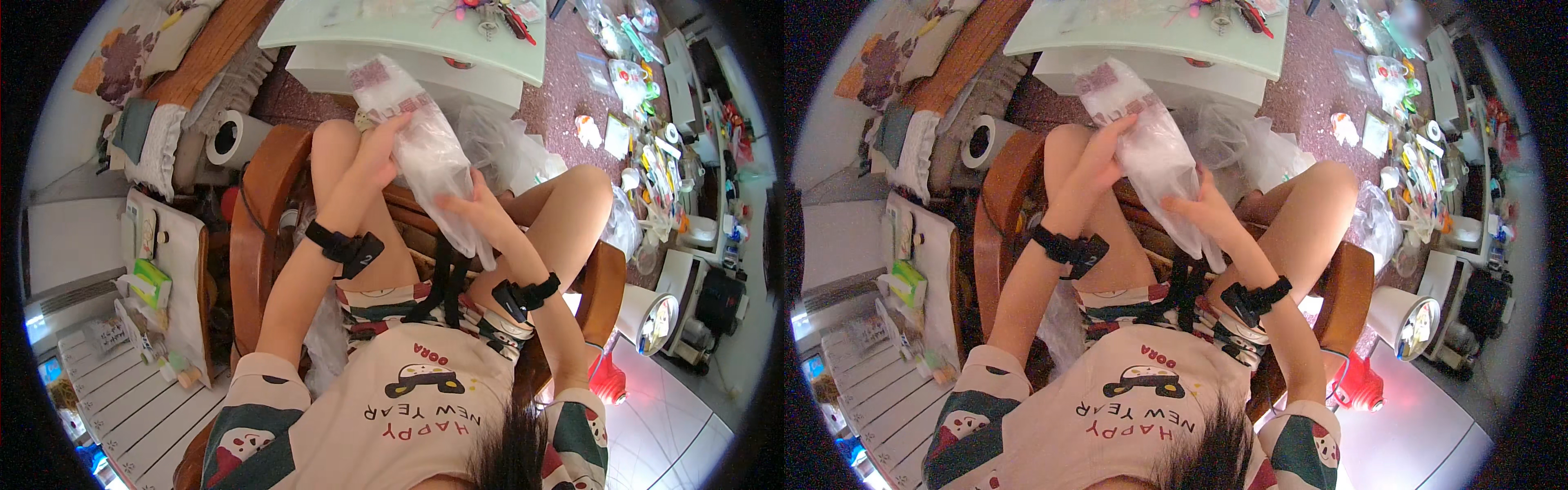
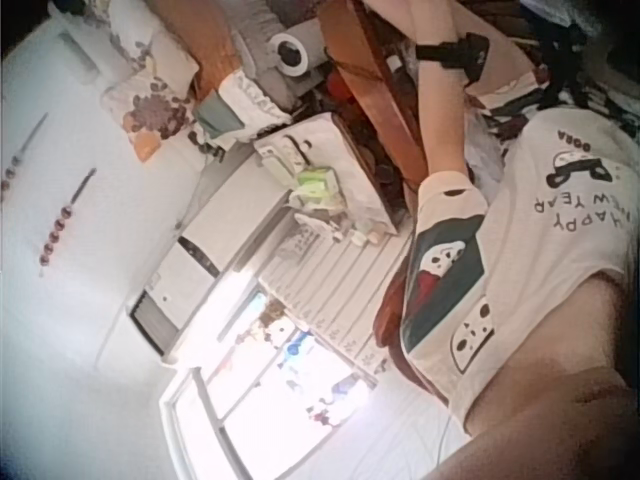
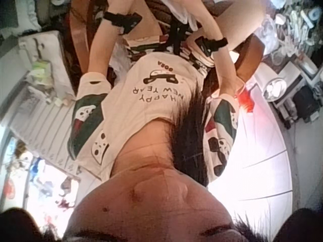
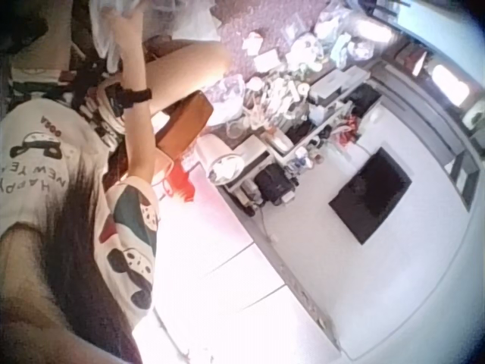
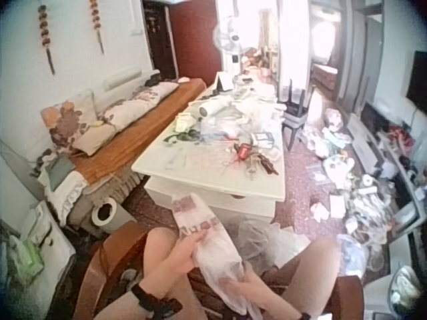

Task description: The recorder is sitting and sorting through various plastic bags and bubble wrap packaging.

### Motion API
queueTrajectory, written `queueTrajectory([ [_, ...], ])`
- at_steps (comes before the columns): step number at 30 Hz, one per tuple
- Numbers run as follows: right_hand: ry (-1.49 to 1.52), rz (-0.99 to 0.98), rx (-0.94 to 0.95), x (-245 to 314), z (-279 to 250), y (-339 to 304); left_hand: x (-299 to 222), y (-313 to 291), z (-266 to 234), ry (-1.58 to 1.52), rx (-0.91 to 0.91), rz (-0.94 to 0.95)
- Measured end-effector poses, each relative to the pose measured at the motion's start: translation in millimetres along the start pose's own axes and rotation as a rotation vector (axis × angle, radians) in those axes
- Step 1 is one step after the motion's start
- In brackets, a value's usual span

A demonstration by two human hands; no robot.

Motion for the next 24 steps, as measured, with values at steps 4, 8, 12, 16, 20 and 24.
queueTrajectory([
  [4, -0.113, -0.224, -0.067, 29, -5, -19, -6, 9, -8, 0.112, -0.222, -0.051],
  [8, 0.095, -0.446, 0.177, 57, -29, -43, -6, 19, -7, 0.062, -0.143, -0.211],
  [12, -1.034, -0.868, -0.149, 85, -10, -66, -8, 24, -4, 0.003, -0.04, -0.414],
  [16, -1.376, -0.991, -0.085, 94, 17, -71, 2, 27, -1, 0.074, -0.019, -0.375],
  [20, -1.233, -1.148, 0.096, 88, 11, -56, 9, 14, 11, 0.216, -0.034, -0.121],
  [24, -0.832, -0.699, 0.012, 78, -4, -30, 11, -4, 31, 0.3, -0.017, 0.089],
])
Point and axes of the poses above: each hand's wrist, its own y-axis towards the middle knuckle, its own z-axis out of the palm, x = y × z, the point moved 4 cm from there along y, towards the middle knuckle, and after that the axes turned 2 degrees about z, right-handed, at the moved point
